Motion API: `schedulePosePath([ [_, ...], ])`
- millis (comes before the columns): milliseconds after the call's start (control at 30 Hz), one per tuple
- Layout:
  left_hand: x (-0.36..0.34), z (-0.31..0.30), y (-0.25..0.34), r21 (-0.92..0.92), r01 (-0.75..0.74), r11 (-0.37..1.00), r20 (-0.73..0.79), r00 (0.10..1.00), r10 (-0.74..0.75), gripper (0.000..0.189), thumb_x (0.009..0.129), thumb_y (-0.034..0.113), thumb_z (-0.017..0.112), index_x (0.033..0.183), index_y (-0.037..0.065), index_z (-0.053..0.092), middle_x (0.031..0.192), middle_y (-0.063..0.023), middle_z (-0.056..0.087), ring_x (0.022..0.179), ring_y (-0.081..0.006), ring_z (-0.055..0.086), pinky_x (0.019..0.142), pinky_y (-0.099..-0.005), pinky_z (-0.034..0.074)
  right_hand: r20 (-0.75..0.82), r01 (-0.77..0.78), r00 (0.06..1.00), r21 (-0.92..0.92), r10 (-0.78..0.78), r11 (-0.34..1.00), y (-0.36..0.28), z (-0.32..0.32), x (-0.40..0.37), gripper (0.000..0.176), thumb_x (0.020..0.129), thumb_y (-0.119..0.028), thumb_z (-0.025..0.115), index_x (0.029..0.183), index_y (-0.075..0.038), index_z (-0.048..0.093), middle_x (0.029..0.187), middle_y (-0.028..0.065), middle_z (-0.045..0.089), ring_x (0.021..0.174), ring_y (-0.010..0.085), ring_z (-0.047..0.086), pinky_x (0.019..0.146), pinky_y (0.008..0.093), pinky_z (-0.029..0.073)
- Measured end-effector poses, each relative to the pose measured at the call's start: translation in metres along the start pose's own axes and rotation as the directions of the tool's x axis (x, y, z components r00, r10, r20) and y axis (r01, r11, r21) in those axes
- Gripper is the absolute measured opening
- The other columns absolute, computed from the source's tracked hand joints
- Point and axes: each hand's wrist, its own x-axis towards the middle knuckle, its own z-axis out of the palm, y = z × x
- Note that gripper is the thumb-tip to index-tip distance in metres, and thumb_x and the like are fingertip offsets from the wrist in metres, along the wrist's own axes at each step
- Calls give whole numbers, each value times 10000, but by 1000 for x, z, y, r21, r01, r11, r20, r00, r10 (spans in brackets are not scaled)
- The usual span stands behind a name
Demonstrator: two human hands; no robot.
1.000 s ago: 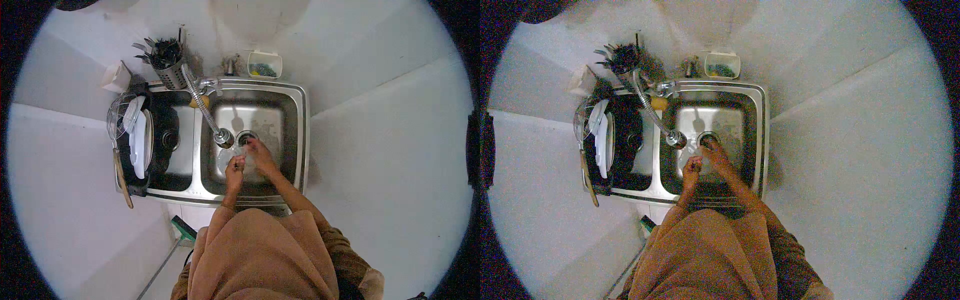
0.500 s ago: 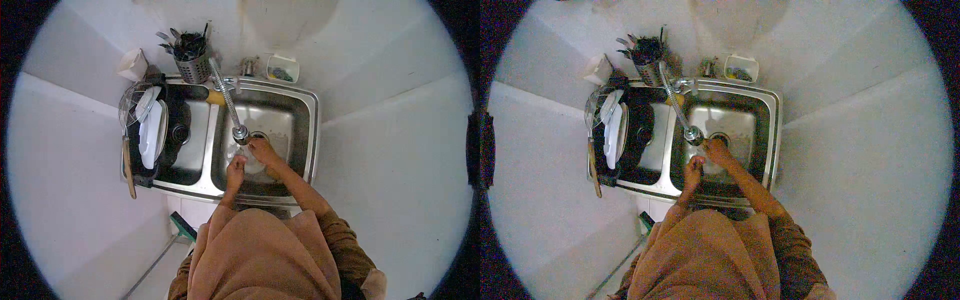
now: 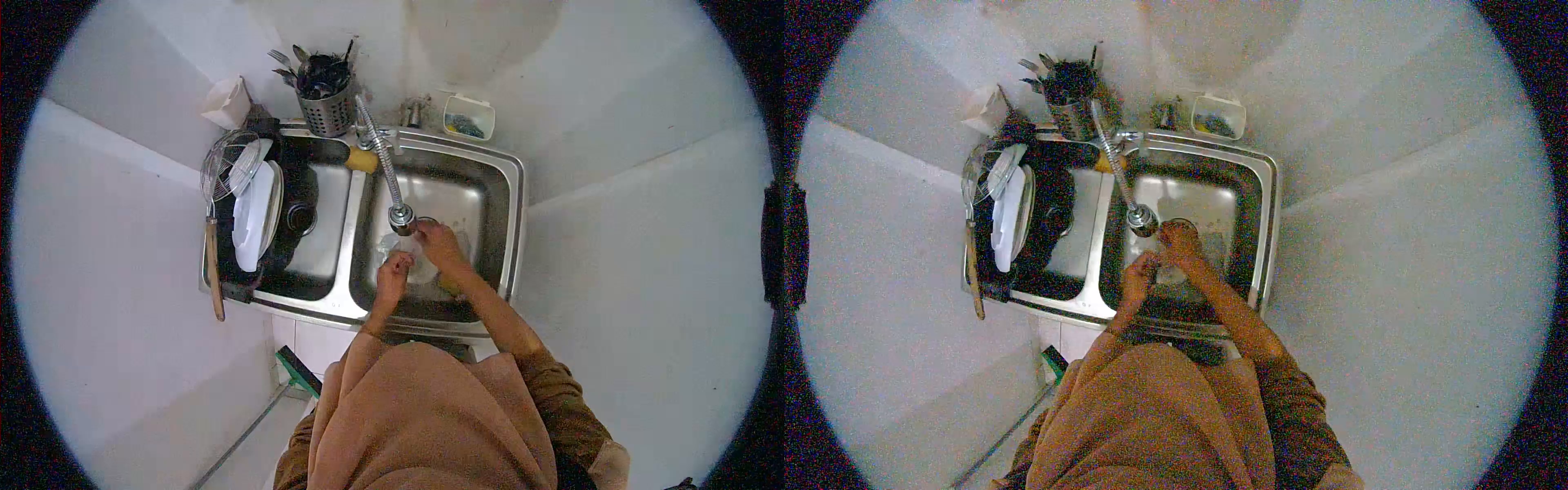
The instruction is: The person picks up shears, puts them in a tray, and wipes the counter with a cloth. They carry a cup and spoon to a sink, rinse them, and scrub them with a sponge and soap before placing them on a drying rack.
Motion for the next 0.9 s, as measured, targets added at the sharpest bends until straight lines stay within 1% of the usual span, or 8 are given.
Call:
schedulePosePath([
  [133, 3, -2, -13, -13, -117, 993, -31, 993, 116, 68, 839, 106, 568, 861, 41, 567, 766, -79, 599, 695, -165, 544, 647, -289, 436, -156, 123, 983, 131, -102, 984, -6, -13, -5, 235, 775, -100, 548, 1005, -87, 591, 876, 185, 601, 791, 361, 586, 695, 433, 465],
  [333, 16, -4, 9, 119, -177, 977, -50, 982, 184, 147, 811, 130, 599, 891, 11, 566, 783, -176, 586, 721, -290, 586, 660, -336, 453, 116, 0, 993, 26, -3, 1000, -24, -26, -13, 221, 781, -83, 563, 999, -59, 588, 795, 168, 594, 700, 280, 592, 649, 324, 472],
  [500, 22, 3, -71, 14, -300, 954, -31, 953, 301, 184, 828, 165, 583, 916, 4, 571, 824, -187, 617, 791, -303, 618, 680, -369, 469, -349, 8, 932, 295, 100, 955, -40, -127, 14, 194, 857, -200, 546, 960, -43, 594, 773, 91, 617, 674, 170, 594, 644, 293, 467],
  [667, 21, -11, -123, -307, 34, 951, -107, 992, -70, 176, 851, 173, 552, 911, 9, 574, 790, -170, 624, 770, -297, 619, 667, -388, 471, -667, 171, 743, 261, 50, 950, -133, -236, 53, 201, 880, -199, 533, 947, -24, 605, 817, 52, 625, 713, 135, 606, 660, 264, 471],
  [733, 9, -32, -79, 362, -35, 932, -77, 995, 67, 162, 867, 175, 515, 925, 33, 565, 754, -142, 607, 706, -296, 603, 626, -387, 467, -762, 394, 642, 232, -86, 889, -162, -247, 86, 188, 886, -177, 519, 947, -22, 605, 815, 44, 625, 716, 132, 606, 659, 255, 472],
  [767, 8, -35, -73, 360, -35, 932, -82, 994, 69, 162, 867, 175, 515, 925, 33, 565, 754, -142, 607, 706, -296, 603, 626, -387, 467, -740, 455, 661, 265, -123, 850, -177, -246, 106, 181, 884, -169, 519, 951, -24, 603, 816, 50, 626, 729, 132, 610, 665, 259, 474],
  [833, 7, -40, -67, -148, -9, 989, -133, 991, -11, 204, 903, 229, 446, 956, 55, 539, 783, -110, 577, 694, -242, 579, 618, -370, 456, -680, 485, 707, 267, -194, 833, -205, -233, 145, 172, 878, -161, 519, 957, -30, 598, 830, 79, 630, 747, 159, 622, 678, 277, 478],
  [900, 10, -44, -90, -112, -107, 988, -120, 988, 93, 173, 907, 186, 442, 986, 51, 515, 870, -90, 559, 750, -181, 561, 655, -342, 451, -643, 484, 705, 130, -298, 865, -219, -213, 189, 157, 864, -148, 516, 943, -35, 592, 843, 122, 629, 761, 227, 626, 692, 319, 480],
])
